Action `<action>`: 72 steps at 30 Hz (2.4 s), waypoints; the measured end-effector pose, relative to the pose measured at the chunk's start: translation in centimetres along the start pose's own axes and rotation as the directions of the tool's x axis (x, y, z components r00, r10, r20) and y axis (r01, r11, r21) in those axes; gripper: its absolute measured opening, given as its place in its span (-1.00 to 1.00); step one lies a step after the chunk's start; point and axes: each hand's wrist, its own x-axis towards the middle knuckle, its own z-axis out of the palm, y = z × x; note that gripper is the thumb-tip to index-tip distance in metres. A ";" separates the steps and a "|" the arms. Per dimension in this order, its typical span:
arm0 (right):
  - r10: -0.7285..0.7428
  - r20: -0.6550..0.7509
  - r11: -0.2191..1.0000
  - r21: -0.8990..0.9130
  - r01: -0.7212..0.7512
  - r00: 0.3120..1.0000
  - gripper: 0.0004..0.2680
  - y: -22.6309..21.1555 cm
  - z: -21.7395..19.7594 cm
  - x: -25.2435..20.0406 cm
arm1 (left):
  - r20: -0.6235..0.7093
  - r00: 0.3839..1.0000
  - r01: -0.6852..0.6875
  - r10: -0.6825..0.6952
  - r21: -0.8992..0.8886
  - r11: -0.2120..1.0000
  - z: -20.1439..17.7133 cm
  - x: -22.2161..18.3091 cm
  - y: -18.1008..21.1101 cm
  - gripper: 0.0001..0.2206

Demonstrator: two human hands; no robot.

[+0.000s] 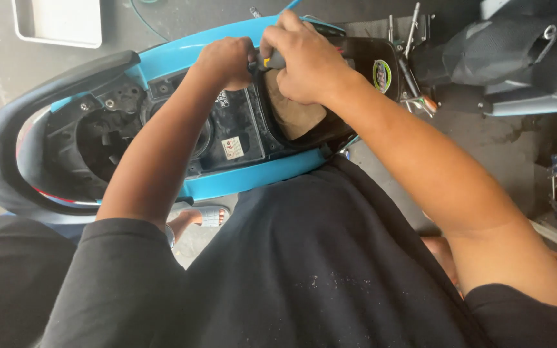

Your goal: The person is disassembling the storage compartment and panels of a scooter to access and work on the fuel system components.

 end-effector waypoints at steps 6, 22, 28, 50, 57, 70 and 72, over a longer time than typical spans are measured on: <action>0.004 -0.011 0.999 -0.055 -0.004 1.000 -0.63 -0.1 0.9 -0.9 | 0.085 0.996 -0.008 -0.012 0.231 0.973 -0.3 1.2 1.2 -0.68; 0.045 0.049 0.954 -0.299 -0.028 0.998 -0.78 1.7 -0.1 2.0 | -0.079 0.995 -0.027 0.058 0.343 0.939 3.3 0.9 0.1 -0.63; -0.016 0.048 0.953 -0.301 0.030 0.999 -0.74 3.0 -0.3 2.5 | -0.054 0.997 -0.032 0.061 0.416 0.909 3.6 1.3 0.0 -0.60; -0.188 -0.283 0.961 0.147 0.236 0.941 -0.72 3.3 0.5 1.6 | -0.161 0.972 -0.094 0.169 0.393 0.915 3.6 0.4 -1.2 -0.62; 0.187 -0.071 0.953 -0.229 -0.198 0.980 -0.63 0.6 -0.3 1.2 | -0.258 0.925 -0.151 0.280 0.426 0.892 5.5 0.4 -2.3 -0.84; -0.202 -0.250 0.968 0.096 0.232 0.947 -0.62 1.5 0.3 0.5 | -0.174 0.985 0.003 -0.022 -0.108 0.994 3.6 -1.0 -1.0 -0.66; -0.111 -0.178 0.988 0.084 0.128 0.978 -0.62 0.3 -0.3 0.0 | -0.131 0.989 0.055 -0.072 -0.132 0.990 2.7 -0.9 -0.3 -0.66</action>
